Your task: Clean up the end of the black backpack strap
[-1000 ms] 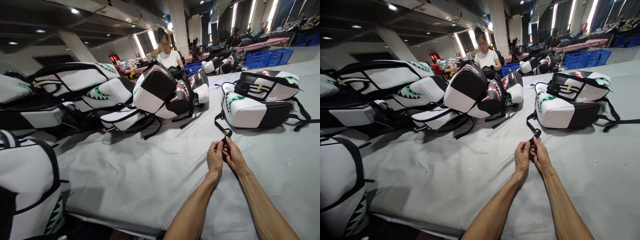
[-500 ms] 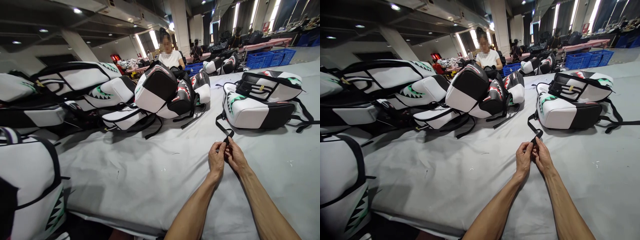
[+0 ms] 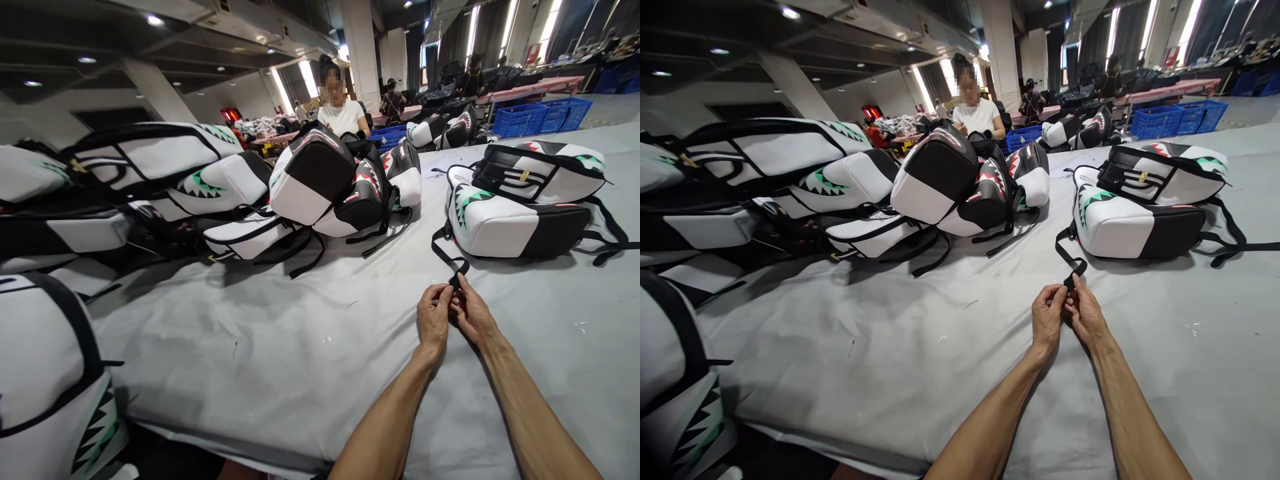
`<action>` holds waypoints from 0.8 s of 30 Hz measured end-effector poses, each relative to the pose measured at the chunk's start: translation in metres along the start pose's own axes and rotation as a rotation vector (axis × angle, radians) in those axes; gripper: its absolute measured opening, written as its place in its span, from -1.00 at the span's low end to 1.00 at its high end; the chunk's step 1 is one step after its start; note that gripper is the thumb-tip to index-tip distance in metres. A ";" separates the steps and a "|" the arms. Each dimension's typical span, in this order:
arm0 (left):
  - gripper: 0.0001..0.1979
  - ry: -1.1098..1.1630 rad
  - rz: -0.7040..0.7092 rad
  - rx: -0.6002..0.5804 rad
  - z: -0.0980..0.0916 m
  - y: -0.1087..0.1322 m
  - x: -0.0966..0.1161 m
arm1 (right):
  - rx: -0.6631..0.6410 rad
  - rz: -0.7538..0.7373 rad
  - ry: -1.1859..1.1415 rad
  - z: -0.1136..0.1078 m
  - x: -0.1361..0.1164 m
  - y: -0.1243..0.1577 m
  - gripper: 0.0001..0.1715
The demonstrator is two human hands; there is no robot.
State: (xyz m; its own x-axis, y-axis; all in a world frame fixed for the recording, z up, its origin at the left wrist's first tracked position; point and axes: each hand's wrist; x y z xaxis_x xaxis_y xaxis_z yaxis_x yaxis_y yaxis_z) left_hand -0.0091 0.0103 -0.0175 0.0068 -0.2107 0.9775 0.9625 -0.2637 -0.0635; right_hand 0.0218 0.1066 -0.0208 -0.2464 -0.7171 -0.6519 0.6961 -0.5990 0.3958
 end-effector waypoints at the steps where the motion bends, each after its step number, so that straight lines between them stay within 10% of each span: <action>1: -0.74 0.014 -0.011 -0.001 0.000 0.000 0.000 | 0.000 0.003 0.001 0.000 0.000 0.000 -0.23; 24: -0.54 0.123 -0.120 0.059 0.000 -0.001 0.012 | -0.097 0.060 0.097 0.008 -0.006 0.016 -0.33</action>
State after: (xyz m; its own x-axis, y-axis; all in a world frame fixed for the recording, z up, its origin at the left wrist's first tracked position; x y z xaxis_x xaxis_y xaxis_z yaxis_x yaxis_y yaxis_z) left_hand -0.0095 0.0081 -0.0059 -0.1392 -0.2957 0.9451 0.9687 -0.2386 0.0680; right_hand 0.0289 0.0985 -0.0052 -0.1399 -0.7100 -0.6902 0.7707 -0.5157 0.3743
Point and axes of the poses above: each hand's wrist, its own y-axis away from the middle knuckle, its own z-axis out of the palm, x = y × z, and after that the axes turned 8 degrees about x, right-handed
